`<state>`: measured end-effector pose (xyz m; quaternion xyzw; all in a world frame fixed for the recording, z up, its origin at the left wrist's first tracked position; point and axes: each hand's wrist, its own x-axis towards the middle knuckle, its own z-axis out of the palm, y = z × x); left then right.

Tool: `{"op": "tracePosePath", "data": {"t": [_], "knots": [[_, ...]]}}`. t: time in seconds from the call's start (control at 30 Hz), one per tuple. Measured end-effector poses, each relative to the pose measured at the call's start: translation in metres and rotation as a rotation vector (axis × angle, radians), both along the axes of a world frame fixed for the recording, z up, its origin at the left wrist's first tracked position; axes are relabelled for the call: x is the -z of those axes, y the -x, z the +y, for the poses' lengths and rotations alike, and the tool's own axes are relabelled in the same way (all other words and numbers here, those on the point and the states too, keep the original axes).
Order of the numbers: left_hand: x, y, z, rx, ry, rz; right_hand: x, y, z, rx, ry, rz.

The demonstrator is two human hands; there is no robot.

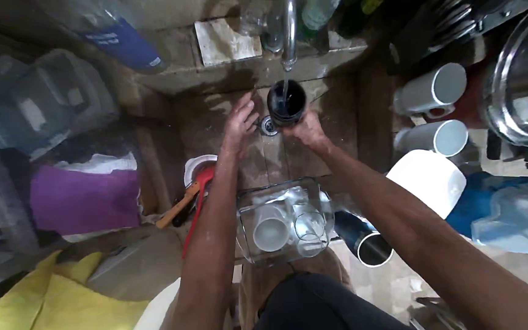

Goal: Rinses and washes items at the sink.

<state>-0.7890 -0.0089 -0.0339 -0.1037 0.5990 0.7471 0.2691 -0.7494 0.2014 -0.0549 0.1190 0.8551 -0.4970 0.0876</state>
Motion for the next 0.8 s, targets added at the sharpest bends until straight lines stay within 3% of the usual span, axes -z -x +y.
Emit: {"op": "tracePosePath", "data": {"t": [0.13,0.23,0.3,0.4,0.47,0.57,0.7,0.8], "knots": [[-0.005,0.004,0.004,0.021,0.007,-0.007,-0.008,0.003,-0.002,-0.041,0.139,-0.085],[-0.003,0.014,0.016,0.079,-0.072,0.015,-0.034,0.007,0.0,-0.094,0.475,-0.335],[-0.001,0.021,0.027,0.115,-0.207,-0.078,-0.04,0.004,0.003,-0.137,0.727,-0.522],[0.014,0.029,0.043,0.119,-0.375,-0.216,-0.027,-0.002,0.004,-0.027,1.084,-0.549],[0.02,0.028,0.055,0.052,-0.348,-0.274,-0.019,-0.001,0.006,0.076,1.26,-0.583],[0.027,0.024,0.054,0.045,-0.304,-0.322,-0.014,-0.004,0.011,0.038,1.276,-0.591],[0.034,0.024,0.045,-0.002,-0.344,-0.252,-0.023,-0.008,0.025,-0.063,1.109,-0.593],[0.035,0.034,0.039,0.14,-0.316,-0.186,-0.038,-0.007,0.032,-0.135,0.917,-0.655]]}}
